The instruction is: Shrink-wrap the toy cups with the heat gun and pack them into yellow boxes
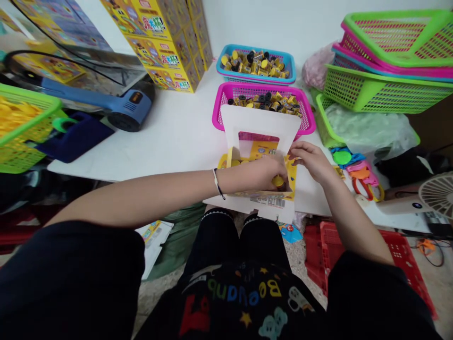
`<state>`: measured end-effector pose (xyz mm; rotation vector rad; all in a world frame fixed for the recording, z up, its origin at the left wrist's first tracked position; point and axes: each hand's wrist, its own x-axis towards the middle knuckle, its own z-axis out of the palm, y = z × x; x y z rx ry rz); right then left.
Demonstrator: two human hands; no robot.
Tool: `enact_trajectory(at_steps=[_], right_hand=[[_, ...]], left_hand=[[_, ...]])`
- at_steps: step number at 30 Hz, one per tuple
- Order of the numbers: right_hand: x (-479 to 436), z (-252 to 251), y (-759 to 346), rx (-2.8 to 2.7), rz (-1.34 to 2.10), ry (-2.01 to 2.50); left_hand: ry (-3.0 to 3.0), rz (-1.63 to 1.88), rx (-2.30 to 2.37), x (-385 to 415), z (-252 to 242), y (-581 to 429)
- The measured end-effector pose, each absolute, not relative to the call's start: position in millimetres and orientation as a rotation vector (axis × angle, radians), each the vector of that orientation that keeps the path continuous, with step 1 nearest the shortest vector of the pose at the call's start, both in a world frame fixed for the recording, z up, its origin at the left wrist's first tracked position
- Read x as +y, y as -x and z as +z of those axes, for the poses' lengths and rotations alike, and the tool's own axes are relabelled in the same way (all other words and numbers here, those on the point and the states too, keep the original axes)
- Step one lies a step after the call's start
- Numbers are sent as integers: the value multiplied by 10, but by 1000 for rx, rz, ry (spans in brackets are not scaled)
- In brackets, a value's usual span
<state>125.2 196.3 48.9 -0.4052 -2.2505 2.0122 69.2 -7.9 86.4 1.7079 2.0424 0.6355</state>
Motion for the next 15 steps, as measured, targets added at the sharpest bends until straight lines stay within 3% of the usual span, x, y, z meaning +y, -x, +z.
enact_trajectory(at_steps=[9,15], right_hand=[[2017,406,-1164,-2200,1941,395],[2172,636,-452,-2238,1261,251]], left_hand=[[-1868,776,2032,-127,687,-650],[-1879,733,1863,-78,690,-655]])
